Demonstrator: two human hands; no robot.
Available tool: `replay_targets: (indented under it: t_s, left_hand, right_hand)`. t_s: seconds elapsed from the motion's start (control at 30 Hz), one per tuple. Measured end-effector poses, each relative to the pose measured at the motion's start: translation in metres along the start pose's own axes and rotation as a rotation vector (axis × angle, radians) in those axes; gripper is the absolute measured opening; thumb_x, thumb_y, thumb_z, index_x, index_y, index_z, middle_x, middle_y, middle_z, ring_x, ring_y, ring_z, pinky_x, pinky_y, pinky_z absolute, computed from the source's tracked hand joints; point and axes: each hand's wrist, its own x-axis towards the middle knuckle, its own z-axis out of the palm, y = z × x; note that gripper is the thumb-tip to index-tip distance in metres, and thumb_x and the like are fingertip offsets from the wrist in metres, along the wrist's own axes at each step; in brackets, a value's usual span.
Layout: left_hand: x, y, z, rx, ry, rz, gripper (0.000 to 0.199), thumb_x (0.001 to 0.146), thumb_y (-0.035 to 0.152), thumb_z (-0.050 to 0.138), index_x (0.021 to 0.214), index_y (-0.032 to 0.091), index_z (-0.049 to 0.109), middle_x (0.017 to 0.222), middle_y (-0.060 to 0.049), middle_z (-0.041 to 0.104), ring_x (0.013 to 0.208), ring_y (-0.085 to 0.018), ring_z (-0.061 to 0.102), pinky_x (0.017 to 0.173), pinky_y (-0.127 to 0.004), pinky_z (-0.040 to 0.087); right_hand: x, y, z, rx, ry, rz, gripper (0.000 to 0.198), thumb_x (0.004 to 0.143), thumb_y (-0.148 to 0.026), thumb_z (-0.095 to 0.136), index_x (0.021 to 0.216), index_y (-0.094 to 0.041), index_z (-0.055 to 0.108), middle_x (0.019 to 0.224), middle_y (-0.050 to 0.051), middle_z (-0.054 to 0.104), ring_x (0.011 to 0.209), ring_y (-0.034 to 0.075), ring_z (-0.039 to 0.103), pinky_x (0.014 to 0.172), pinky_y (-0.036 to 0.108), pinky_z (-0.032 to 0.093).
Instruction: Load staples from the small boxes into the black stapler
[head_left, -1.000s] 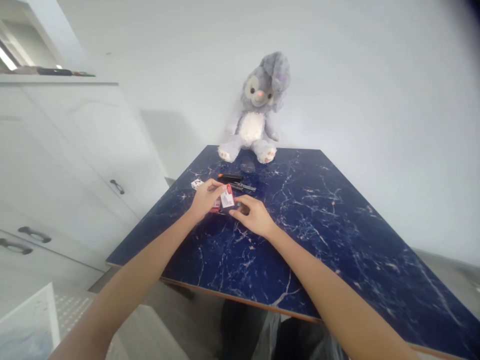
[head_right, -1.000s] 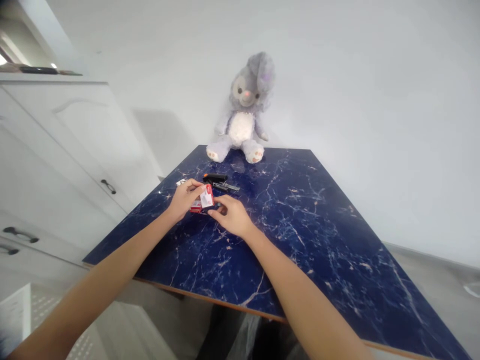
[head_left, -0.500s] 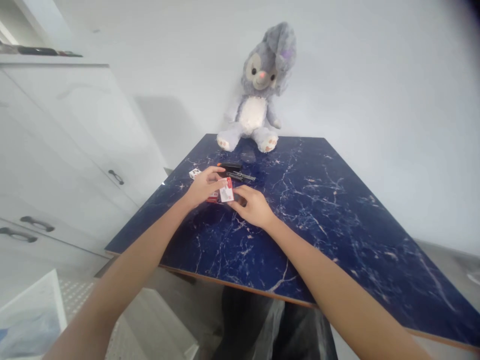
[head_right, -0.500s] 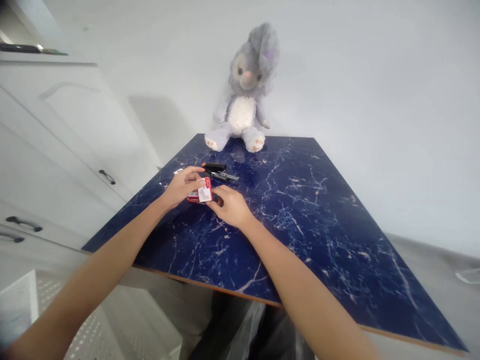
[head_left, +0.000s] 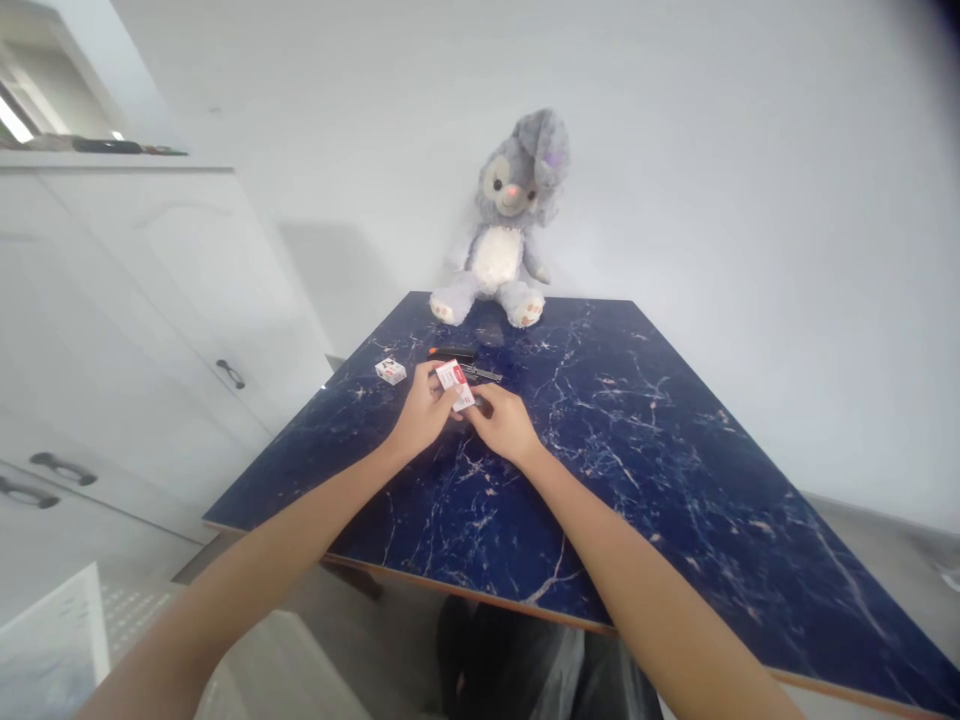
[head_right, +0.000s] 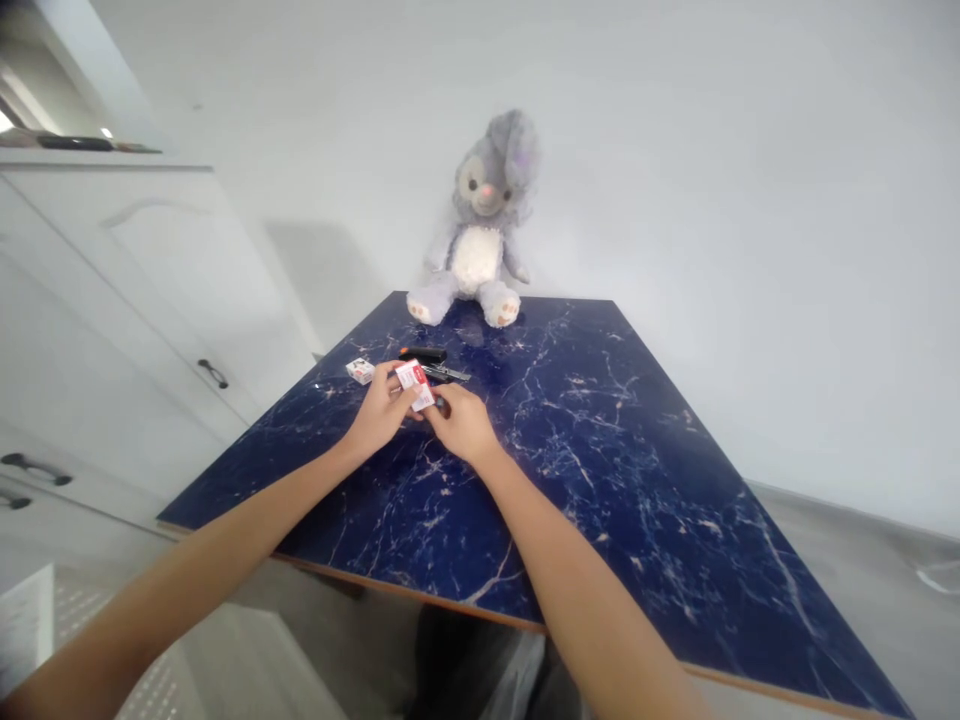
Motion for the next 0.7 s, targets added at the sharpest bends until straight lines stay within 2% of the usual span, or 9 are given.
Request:
replay_targets:
  t_s: [0.1,0.17,0.33,0.4,0.47,0.53,0.6,0.7]
  left_hand:
    - [0.004,0.001,-0.008,0.047,0.117,0.019,0.048,0.086,0.033,0.064,0.123,0.024,0.035,0.098,-0.004,0.069,0.072,-0.015,0.068,0.060,-0.026,0.056]
    - [0.007,0.004,-0.016,0.108,0.108,0.016,0.047,0.085,0.030,0.064,0.123,0.024,0.037,0.097,-0.003,0.069,0.075,-0.016,0.069,0.066,-0.027,0.056]
    - [0.000,0.012,-0.013,0.374,-0.203,0.091,0.049,0.088,0.022,0.054,0.137,0.027,0.045,0.120,-0.006,0.066,0.096,-0.019,0.068,0.087,-0.035,0.055]
    - [-0.006,0.013,-0.008,0.466,-0.319,0.137,0.052,0.092,0.025,0.049,0.144,0.028,0.042,0.128,-0.007,0.064,0.096,-0.019,0.067,0.091,-0.036,0.053]
    - [-0.009,0.011,-0.005,0.485,-0.374,0.122,0.058,0.095,0.029,0.048,0.151,0.028,0.033,0.125,-0.008,0.065,0.082,-0.017,0.068,0.084,-0.035,0.055]
    - [-0.009,0.007,-0.005,0.458,-0.365,0.085,0.063,0.095,0.033,0.049,0.154,0.027,0.027,0.118,-0.007,0.067,0.068,-0.014,0.066,0.075,-0.033,0.056]
    - [-0.005,0.004,-0.007,0.419,-0.326,0.077,0.060,0.094,0.035,0.052,0.150,0.026,0.032,0.113,-0.007,0.068,0.064,-0.013,0.065,0.071,-0.032,0.056]
    - [-0.001,0.003,-0.011,0.371,-0.285,0.088,0.047,0.093,0.036,0.055,0.138,0.025,0.049,0.113,-0.005,0.068,0.066,-0.014,0.066,0.071,-0.031,0.057]
  right_hand:
    - [0.003,0.009,-0.004,0.124,-0.014,0.060,0.030,0.080,-0.016,0.058,0.108,-0.021,0.067,0.102,0.003,0.070,0.071,0.015,0.063,0.075,0.029,0.053]
    - [0.004,0.014,-0.005,0.222,0.013,0.133,0.036,0.078,-0.014,0.053,0.111,-0.021,0.066,0.108,0.004,0.070,0.072,0.015,0.063,0.075,0.030,0.053]
    - [0.004,0.015,-0.006,0.427,-0.007,0.188,0.035,0.080,-0.023,0.058,0.114,-0.022,0.067,0.109,0.003,0.072,0.074,0.017,0.065,0.072,0.030,0.053]
    - [0.004,0.012,-0.008,0.460,-0.024,0.194,0.031,0.082,-0.032,0.062,0.111,-0.021,0.069,0.102,0.003,0.073,0.077,0.018,0.066,0.075,0.031,0.053]
    - [0.003,0.010,-0.009,0.489,-0.036,0.215,0.028,0.084,-0.040,0.064,0.103,-0.021,0.072,0.092,0.003,0.073,0.077,0.019,0.066,0.076,0.032,0.053]
    - [0.004,0.009,-0.010,0.558,-0.030,0.247,0.029,0.085,-0.046,0.065,0.095,-0.021,0.073,0.087,0.003,0.073,0.076,0.019,0.066,0.074,0.031,0.052]
    - [0.005,0.011,-0.010,0.656,-0.010,0.286,0.032,0.084,-0.050,0.065,0.092,-0.021,0.074,0.084,0.003,0.072,0.073,0.018,0.064,0.071,0.030,0.052]
    - [0.008,0.014,-0.010,0.757,0.028,0.342,0.035,0.083,-0.054,0.065,0.088,-0.021,0.075,0.081,0.002,0.072,0.067,0.016,0.061,0.068,0.029,0.051]
